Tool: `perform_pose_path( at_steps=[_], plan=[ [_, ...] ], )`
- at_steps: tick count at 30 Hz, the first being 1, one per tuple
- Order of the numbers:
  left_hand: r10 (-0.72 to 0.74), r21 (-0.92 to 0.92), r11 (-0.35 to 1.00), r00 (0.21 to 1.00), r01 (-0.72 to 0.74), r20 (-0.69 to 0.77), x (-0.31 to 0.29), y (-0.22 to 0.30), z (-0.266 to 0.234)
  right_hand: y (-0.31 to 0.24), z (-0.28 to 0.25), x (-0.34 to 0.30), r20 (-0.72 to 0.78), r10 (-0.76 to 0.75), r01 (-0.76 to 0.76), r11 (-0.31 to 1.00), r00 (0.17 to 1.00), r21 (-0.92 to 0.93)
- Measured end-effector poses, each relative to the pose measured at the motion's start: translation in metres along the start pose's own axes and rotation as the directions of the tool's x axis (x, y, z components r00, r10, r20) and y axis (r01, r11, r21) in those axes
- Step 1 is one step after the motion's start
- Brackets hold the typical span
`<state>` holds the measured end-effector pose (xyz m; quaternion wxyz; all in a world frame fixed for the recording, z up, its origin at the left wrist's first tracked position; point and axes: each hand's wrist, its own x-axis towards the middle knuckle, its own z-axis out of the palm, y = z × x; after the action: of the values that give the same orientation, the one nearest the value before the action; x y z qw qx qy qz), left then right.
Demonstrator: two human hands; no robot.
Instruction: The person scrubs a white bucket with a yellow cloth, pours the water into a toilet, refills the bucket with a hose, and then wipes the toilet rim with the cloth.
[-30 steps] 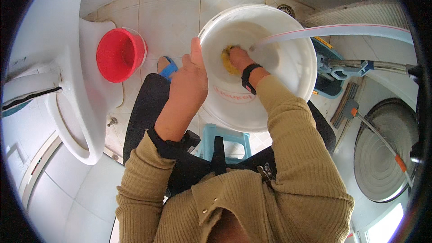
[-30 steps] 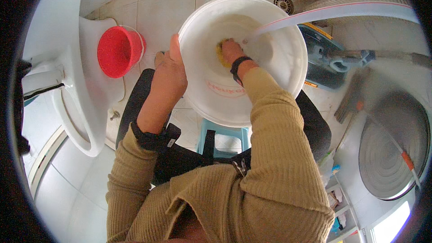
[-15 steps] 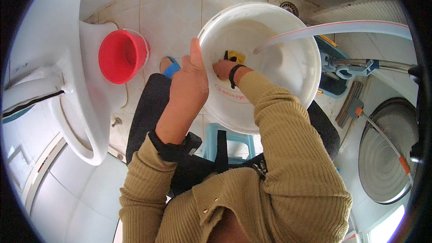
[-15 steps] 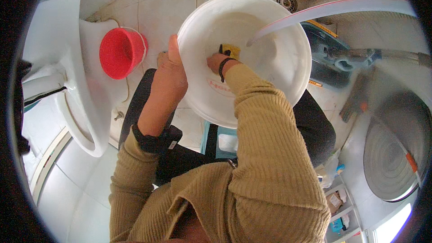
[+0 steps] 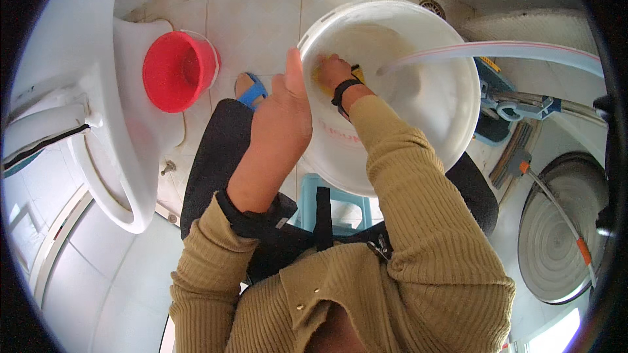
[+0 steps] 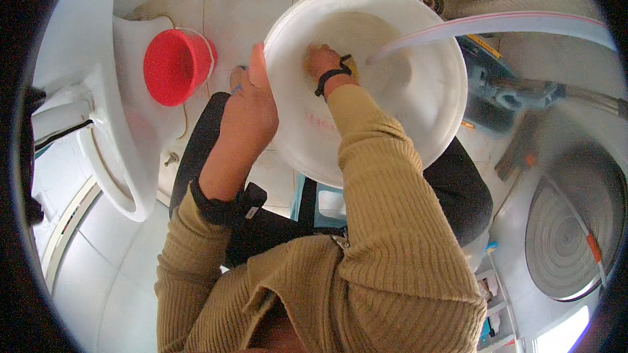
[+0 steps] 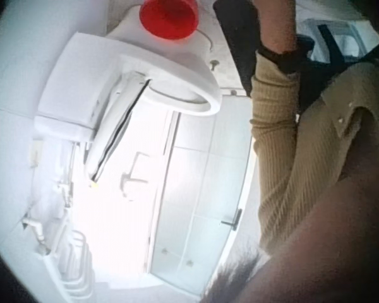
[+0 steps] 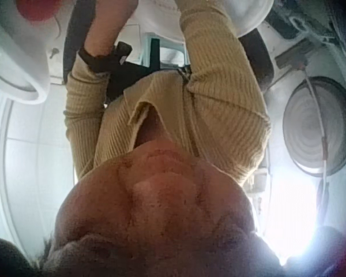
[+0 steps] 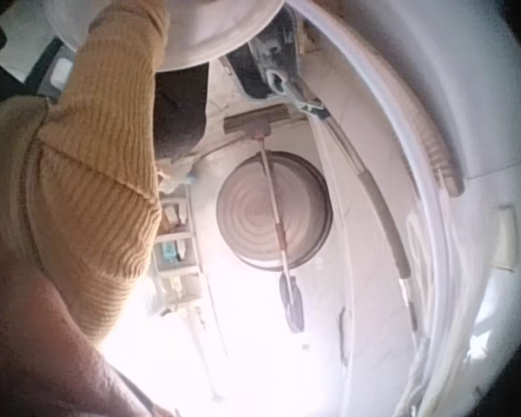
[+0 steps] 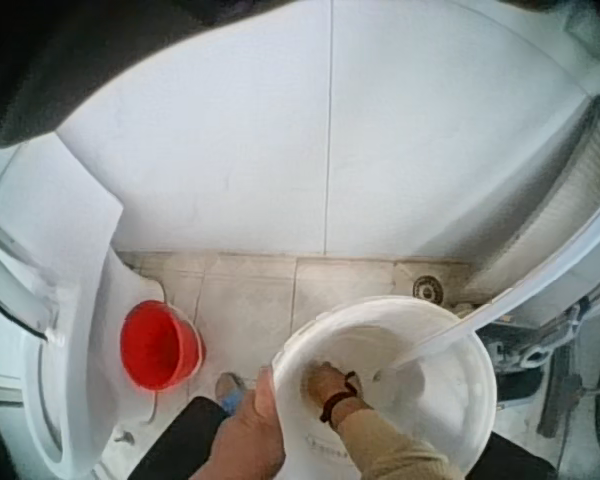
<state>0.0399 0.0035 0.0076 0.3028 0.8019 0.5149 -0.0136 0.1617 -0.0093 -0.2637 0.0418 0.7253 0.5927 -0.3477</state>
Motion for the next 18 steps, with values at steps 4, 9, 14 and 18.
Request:
perform_pose_path(
  at_steps=[4,9,14,18],
  plan=[
    [-0.074,0.009,0.997,0.996,0.074,0.056,-0.001,0.003,-0.001,-0.005,0.007,-0.016,0.096,-0.039,0.043,0.998,0.995,-0.039],
    [0.007,0.008,1.0,1.0,-0.006,-0.008,0.0,0.0,0.0,-0.011,0.005,-0.022,-0.055,0.155,-0.146,0.979,0.986,0.139],
    [-0.025,0.001,1.0,1.0,0.025,-0.001,0.001,0.003,0.0,-0.008,0.007,-0.018,0.054,0.083,-0.088,0.993,0.995,0.084],
    [-0.04,-0.019,0.999,0.999,0.041,0.036,0.0,0.002,-0.001,-0.006,0.006,-0.017,0.068,0.075,-0.081,0.992,0.995,0.101]
  ],
)
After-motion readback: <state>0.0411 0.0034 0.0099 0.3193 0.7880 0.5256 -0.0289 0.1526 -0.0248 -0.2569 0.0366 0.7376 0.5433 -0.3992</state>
